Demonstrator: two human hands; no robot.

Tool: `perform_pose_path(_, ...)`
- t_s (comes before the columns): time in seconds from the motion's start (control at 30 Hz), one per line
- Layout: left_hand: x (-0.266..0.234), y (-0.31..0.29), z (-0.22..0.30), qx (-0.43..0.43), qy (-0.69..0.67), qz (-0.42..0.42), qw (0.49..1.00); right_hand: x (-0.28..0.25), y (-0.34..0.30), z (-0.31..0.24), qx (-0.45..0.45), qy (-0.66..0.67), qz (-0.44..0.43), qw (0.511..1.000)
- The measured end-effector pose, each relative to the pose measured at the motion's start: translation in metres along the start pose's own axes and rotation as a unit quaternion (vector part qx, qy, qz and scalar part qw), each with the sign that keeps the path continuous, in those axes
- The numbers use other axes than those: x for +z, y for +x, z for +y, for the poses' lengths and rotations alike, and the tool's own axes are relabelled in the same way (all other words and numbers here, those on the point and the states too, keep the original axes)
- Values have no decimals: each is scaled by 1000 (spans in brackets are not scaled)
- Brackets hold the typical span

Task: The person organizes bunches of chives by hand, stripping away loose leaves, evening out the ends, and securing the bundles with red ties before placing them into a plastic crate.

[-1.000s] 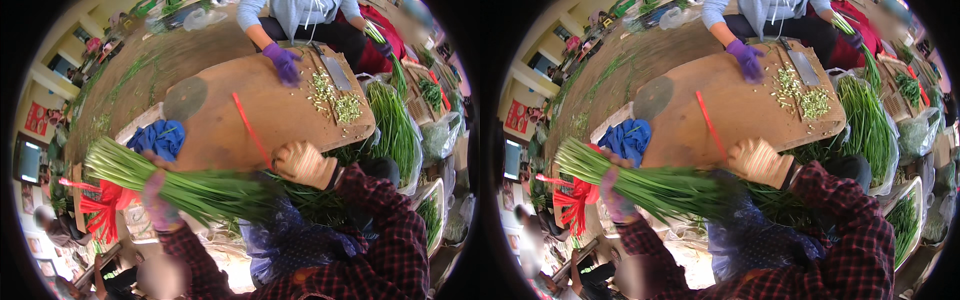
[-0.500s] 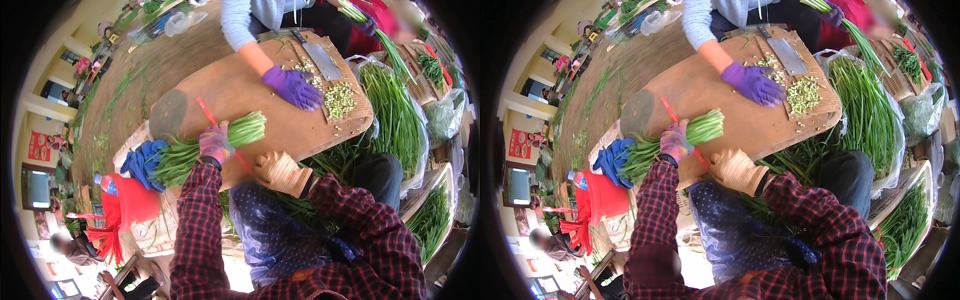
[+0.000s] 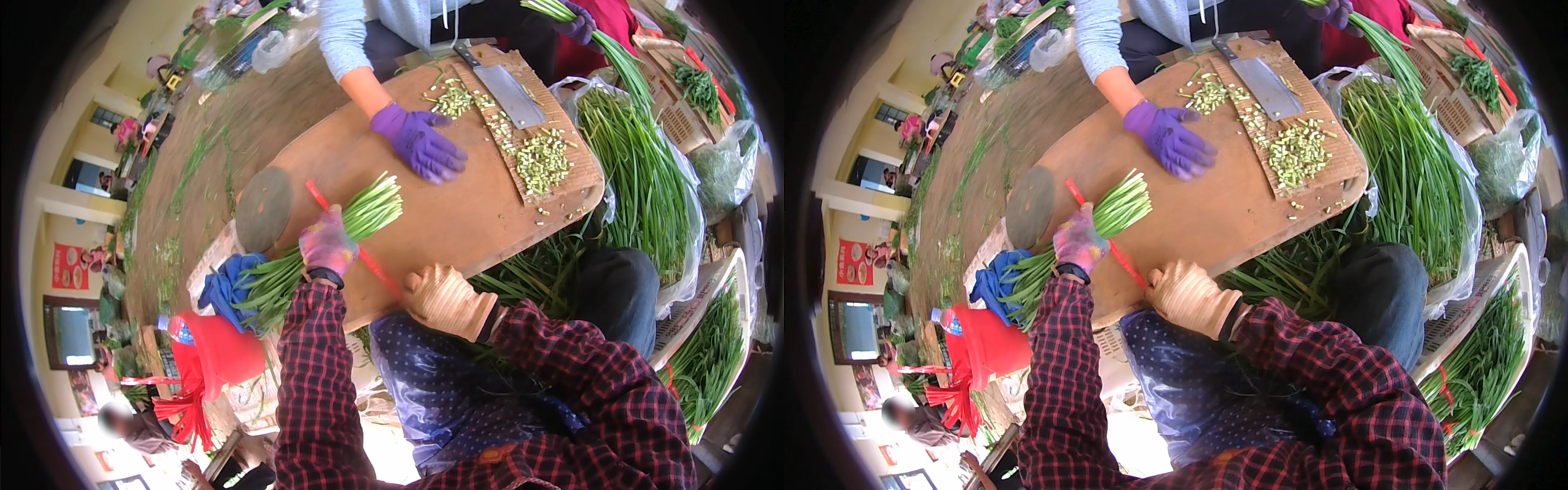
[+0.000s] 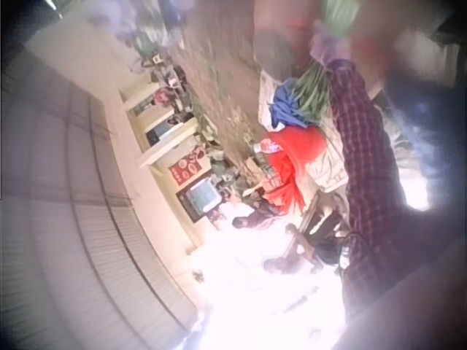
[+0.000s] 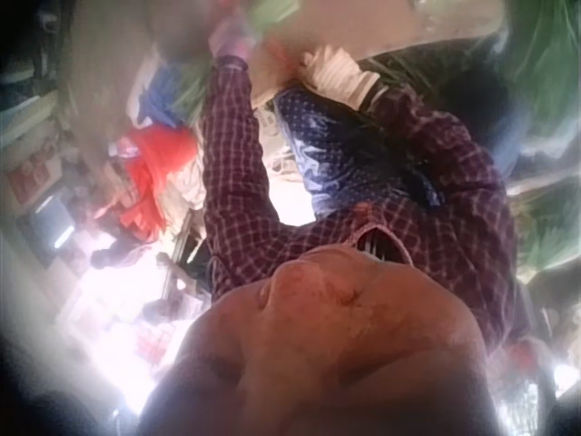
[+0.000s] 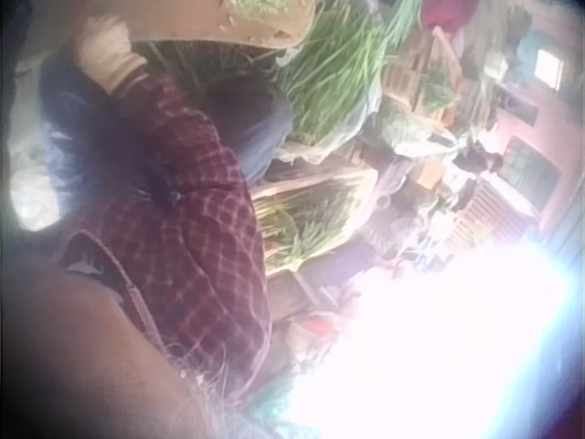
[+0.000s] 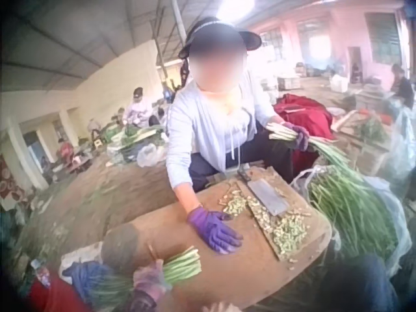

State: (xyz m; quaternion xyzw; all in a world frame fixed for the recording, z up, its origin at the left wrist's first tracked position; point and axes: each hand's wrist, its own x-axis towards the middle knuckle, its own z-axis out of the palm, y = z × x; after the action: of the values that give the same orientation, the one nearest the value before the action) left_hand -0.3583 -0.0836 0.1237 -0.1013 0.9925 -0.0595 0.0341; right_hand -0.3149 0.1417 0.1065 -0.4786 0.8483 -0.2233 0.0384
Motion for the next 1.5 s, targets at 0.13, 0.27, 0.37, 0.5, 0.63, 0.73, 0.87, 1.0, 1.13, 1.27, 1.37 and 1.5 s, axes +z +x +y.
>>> perform_pose_path(0.13,-17,5,-3,-34,-5,-13,999,3,-2,0,18,-4,2,1000)
perform_pose_path(0.27,-10,6,-11,-15,24,-36,999,-7,-1,-7,27,-17,-7,999)
perform_pose_path(0.37,-8,13,-1,-14,21,-72,997,-11,-1,-5,25,-19,-37,999)
perform_pose_path(0.5,-7,14,6,-20,20,-102,994,3,-1,-3,18,-39,12,999)
perform_pose_path(0.63,-3,11,3,15,14,-87,996,-17,7,-7,29,-75,-62,995)
perform_pose_path(0.73,-7,16,3,-16,7,-92,996,-19,13,-7,57,-88,-78,991)
perform_pose_path(0.87,-8,12,-1,15,-5,-102,995,-10,0,4,12,-69,-33,997)
perform_pose_path(1.0,-4,5,-9,34,-31,-104,993,-40,8,23,169,164,-45,971)
perform_pose_path(1.13,-10,-4,0,35,-27,-70,997,-24,45,72,234,324,325,857)
perform_pose_path(1.27,8,-12,0,45,0,-46,998,-31,98,62,275,211,170,922)
perform_pose_path(1.37,4,-10,4,27,-18,-72,997,6,108,59,215,87,170,958)
perform_pose_path(1.5,13,-11,-1,34,-56,-27,997,3,99,57,165,24,285,944)
